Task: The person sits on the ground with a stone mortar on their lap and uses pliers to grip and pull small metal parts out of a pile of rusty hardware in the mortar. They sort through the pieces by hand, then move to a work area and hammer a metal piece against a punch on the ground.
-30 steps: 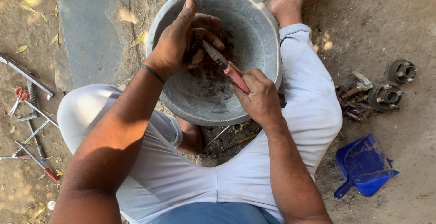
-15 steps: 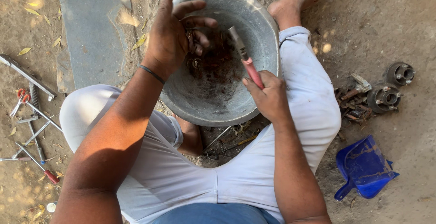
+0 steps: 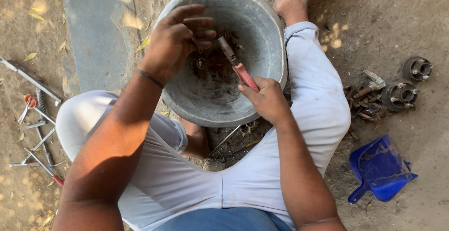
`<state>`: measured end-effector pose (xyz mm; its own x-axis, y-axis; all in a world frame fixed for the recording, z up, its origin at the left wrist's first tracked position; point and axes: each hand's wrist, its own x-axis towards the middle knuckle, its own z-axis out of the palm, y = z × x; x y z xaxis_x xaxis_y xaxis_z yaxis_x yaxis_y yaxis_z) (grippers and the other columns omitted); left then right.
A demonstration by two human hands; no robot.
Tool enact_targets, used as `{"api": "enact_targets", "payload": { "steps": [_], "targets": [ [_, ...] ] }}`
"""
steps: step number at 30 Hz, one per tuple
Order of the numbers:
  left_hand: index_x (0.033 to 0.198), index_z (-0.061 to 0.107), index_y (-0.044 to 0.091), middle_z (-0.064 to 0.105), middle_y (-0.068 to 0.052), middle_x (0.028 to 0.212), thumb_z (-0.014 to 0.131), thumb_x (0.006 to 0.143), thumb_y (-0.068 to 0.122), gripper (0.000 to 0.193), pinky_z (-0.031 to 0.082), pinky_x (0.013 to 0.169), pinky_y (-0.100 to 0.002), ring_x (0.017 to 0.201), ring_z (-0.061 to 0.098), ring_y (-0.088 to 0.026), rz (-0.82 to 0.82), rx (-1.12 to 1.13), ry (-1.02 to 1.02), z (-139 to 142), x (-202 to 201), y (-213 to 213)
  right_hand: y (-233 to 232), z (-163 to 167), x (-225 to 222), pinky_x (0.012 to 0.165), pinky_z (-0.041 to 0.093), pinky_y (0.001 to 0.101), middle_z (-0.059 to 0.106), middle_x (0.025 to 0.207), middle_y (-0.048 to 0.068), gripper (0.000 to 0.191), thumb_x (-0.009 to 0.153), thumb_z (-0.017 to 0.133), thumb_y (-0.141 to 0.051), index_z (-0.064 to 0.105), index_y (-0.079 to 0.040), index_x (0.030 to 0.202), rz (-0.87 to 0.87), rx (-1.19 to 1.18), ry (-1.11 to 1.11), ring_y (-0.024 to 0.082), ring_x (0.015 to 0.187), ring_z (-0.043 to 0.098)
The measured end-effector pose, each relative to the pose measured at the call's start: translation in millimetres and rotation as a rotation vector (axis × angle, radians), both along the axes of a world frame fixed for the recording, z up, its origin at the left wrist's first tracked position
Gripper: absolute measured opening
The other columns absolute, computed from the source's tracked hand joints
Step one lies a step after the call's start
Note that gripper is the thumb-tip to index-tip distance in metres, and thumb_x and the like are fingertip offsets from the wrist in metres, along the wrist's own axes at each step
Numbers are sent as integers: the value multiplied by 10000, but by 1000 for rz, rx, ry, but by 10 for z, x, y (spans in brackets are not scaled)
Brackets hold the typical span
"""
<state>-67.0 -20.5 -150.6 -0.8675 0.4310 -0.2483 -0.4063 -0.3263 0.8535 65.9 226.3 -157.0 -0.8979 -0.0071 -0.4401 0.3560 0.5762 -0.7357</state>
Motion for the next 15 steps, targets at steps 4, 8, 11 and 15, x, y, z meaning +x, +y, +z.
{"api": "enact_targets", "payload": {
  "steps": [4,8,11,15],
  "targets": [
    [1411,538,-2,695,-169,1279,459,962,-97,465,631,985,-379,1077,741,-233,7,-72,4,42,52,78,32,85,75,666,628,316,788,924,60,237,924,652,-250,753,-101,1079,-284,-789,-216,134,774,758],
    [1395,537,30,699,-122,1266,505,1034,1,364,653,888,-394,1011,749,-208,-11,-122,12,140,134,156,25,118,126,652,548,355,732,923,207,281,1003,674,-247,779,-8,1107,-216,-482,-224,236,758,658],
    [1439,524,23,682,-156,1258,513,1083,13,356,647,888,-406,989,725,-210,-55,-72,53,166,155,200,42,103,157,714,568,342,751,982,178,273,958,730,-216,773,6,1112,-74,-245,124,217,827,704],
    [1516,485,31,650,-132,1376,527,1000,-54,524,630,1014,-375,1115,713,-198,-117,2,188,160,164,209,101,79,182,829,588,322,752,1091,139,311,955,741,-206,728,3,1185,0,-339,459,195,961,732]
  ]
}}
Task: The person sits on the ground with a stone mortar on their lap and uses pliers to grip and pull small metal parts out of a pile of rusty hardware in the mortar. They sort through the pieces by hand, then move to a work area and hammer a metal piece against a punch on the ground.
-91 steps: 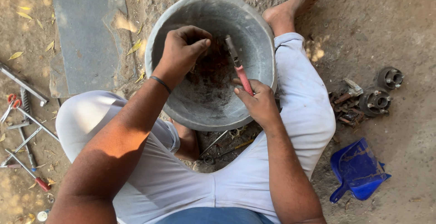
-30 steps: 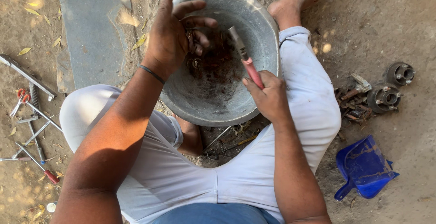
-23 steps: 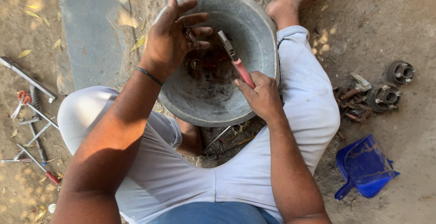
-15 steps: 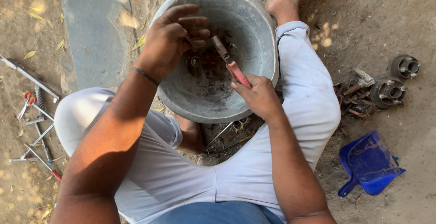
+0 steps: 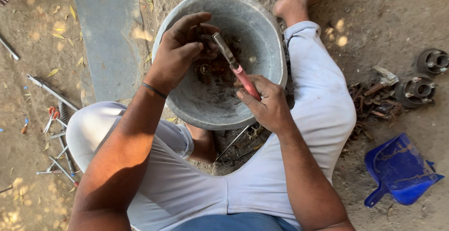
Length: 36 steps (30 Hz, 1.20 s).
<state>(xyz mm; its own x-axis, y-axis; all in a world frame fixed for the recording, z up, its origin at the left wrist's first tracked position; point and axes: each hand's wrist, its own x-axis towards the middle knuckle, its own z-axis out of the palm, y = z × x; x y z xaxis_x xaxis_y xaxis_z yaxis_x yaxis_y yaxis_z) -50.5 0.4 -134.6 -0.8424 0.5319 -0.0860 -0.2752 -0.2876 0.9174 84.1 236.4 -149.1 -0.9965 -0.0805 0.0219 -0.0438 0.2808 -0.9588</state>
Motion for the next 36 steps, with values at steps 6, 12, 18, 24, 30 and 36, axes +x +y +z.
{"api": "enact_targets", "payload": {
  "steps": [6,12,18,24,30,36],
  "targets": [
    [1548,451,34,647,-119,1419,577,1030,-72,544,575,1111,-342,1257,666,-183,-38,-85,150,52,29,48,84,-23,-38,831,585,338,757,1067,148,301,929,757,-221,737,15,1115,-15,136,-28,216,940,744],
    [1531,474,23,653,-143,1451,582,1029,-50,519,569,1120,-316,1309,658,-177,-57,-128,183,113,33,94,111,-27,-29,827,603,337,749,1076,135,308,939,780,-269,740,-12,1104,-23,75,-17,220,959,748],
    [1514,517,4,684,-165,1414,569,1030,-15,487,576,967,-286,1186,686,-158,-44,-67,111,109,56,76,104,2,-28,863,583,379,673,1157,136,341,858,854,-180,737,-20,1136,-81,307,195,259,1026,698],
    [1505,520,-27,676,-168,1400,535,1039,-43,467,568,938,-269,1090,674,-123,-42,-44,68,128,59,68,67,63,-65,938,556,402,646,1161,102,519,818,877,-150,711,-76,1304,-75,380,213,268,1093,646],
    [1495,515,-41,693,-153,1367,515,1028,-40,467,597,699,-261,858,684,-112,-57,-138,122,104,44,66,14,118,-50,976,515,443,642,1167,96,516,772,906,-116,742,-84,1261,-124,552,251,282,1087,610],
    [1491,502,-43,686,-143,1377,517,1052,-31,440,619,676,-264,828,700,-109,-45,-210,157,54,50,54,-11,37,-52,791,581,371,686,1069,124,280,812,878,-142,718,-13,1003,-85,591,288,256,943,689]
  ]
}}
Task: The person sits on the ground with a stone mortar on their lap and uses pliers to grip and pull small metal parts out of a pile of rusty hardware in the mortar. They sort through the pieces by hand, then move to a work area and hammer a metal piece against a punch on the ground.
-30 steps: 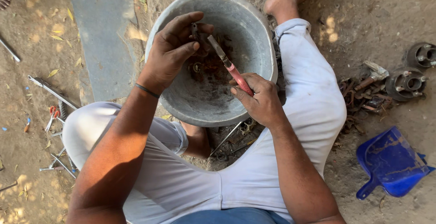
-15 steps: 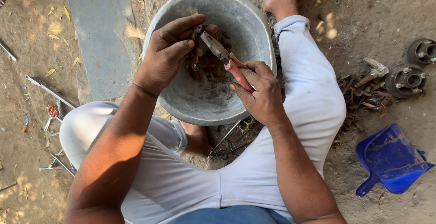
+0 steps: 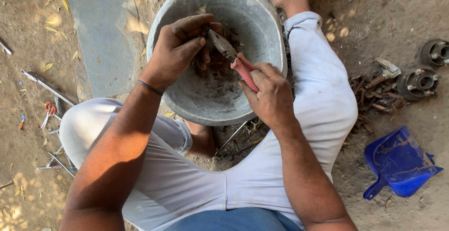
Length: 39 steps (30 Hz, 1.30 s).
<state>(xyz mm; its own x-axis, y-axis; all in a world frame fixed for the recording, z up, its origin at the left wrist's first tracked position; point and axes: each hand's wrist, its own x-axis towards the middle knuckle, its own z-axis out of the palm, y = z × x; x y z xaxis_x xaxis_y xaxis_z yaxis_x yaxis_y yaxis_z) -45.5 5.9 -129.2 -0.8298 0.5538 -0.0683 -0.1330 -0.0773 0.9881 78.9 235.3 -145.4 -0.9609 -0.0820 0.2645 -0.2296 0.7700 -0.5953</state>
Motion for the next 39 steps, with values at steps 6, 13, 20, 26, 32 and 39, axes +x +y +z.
{"api": "enact_targets", "payload": {
  "steps": [6,13,20,26,32,39],
  "targets": [
    [1487,530,-45,704,-176,1351,500,1013,-57,475,614,703,-276,813,691,-129,17,146,-109,-2,-18,-14,-26,-4,39,521,471,345,632,708,69,268,915,817,-161,656,19,799,23,-312,-290,158,589,614],
    [1512,500,-85,675,-260,1386,461,1024,43,506,602,739,-320,823,692,-183,28,435,-239,38,-21,-83,44,-19,39,508,482,343,640,679,85,277,942,769,-236,680,4,835,-32,-363,-351,138,581,615],
    [1494,466,-57,685,-238,1327,492,1095,299,536,611,735,-338,830,725,-232,-24,593,-378,157,40,48,70,-135,8,470,464,365,634,615,60,291,915,769,-313,703,-40,840,-110,-314,-627,153,520,602],
    [1353,651,2,712,-69,1128,697,996,128,382,539,735,-238,890,667,-108,177,-237,-108,119,188,271,113,-309,69,482,457,338,568,568,30,422,1020,694,-351,679,25,827,8,-690,-725,116,499,551],
    [1360,598,-47,701,-115,1133,611,1119,-21,242,521,675,-226,846,662,-126,55,-552,252,-118,329,545,176,-463,160,588,573,399,669,590,123,392,920,692,-384,749,-9,819,-58,-436,-611,219,524,695],
    [1306,611,-99,683,-148,1109,553,1097,-129,218,536,694,-213,864,672,-124,52,-571,478,-323,173,563,222,-466,137,413,568,362,624,495,76,426,915,661,-377,709,25,782,-6,-439,-537,185,380,632]
  ]
}}
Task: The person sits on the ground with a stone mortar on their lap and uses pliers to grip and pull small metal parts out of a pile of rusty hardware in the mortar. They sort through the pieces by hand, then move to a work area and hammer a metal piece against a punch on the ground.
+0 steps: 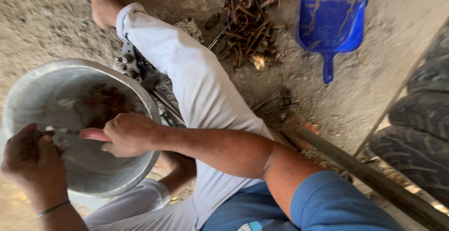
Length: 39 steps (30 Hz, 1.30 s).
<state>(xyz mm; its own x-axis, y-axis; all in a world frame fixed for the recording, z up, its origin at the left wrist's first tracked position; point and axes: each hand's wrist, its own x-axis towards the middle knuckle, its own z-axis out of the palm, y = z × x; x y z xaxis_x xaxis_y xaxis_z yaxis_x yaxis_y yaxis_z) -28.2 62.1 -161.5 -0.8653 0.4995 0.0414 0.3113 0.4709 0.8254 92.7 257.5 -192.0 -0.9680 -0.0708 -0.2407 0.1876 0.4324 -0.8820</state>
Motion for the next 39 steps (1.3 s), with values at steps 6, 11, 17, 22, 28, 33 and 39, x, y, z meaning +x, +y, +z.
{"api": "enact_targets", "payload": {
  "steps": [6,11,17,22,28,33,39],
  "targets": [
    [1230,651,-118,720,-220,1107,595,1038,-129,200,574,848,-327,938,705,-239,-195,-253,397,199,-394,403,81,-77,45,497,576,427,632,527,114,448,925,674,-374,720,17,711,-28,81,-43,231,443,654],
    [1437,500,-81,630,-226,1403,559,1134,-12,316,539,1033,-335,1198,647,-236,-359,-94,266,315,-683,1568,13,-180,32,517,585,417,660,532,132,393,873,712,-364,721,1,728,-152,-35,73,233,425,664],
    [1501,510,-13,636,-190,1446,644,1156,-25,370,524,1044,-309,1236,634,-239,-497,84,150,495,-565,2351,90,-223,1,401,552,385,661,532,111,386,888,711,-377,726,-4,789,-234,-113,32,212,384,641],
    [1429,520,-55,633,-220,1437,658,1050,-93,405,533,1181,-382,1337,626,-302,-457,-136,400,518,-331,1547,390,-126,21,413,535,374,668,551,90,370,848,750,-385,745,-15,821,-299,-148,39,205,408,639],
    [1337,607,-68,680,-271,1329,862,1042,116,431,549,1026,-488,1261,658,-387,-18,-692,388,356,-340,-87,600,36,104,506,578,361,706,622,88,353,846,748,-378,744,-24,850,-257,-240,-41,192,504,698],
    [1372,556,-106,636,-307,1249,937,834,246,747,550,838,-494,1080,646,-419,265,-741,15,-108,-387,-936,482,117,113,502,556,378,702,609,96,394,889,720,-396,737,-14,794,-143,-219,-221,193,510,685],
    [1233,640,-142,707,-275,1103,841,930,218,512,594,696,-463,828,699,-350,481,-432,-588,-550,-365,-1012,343,-11,144,420,525,312,685,582,61,317,884,727,-374,703,-70,799,-148,-343,-120,137,450,640]
  ]
}}
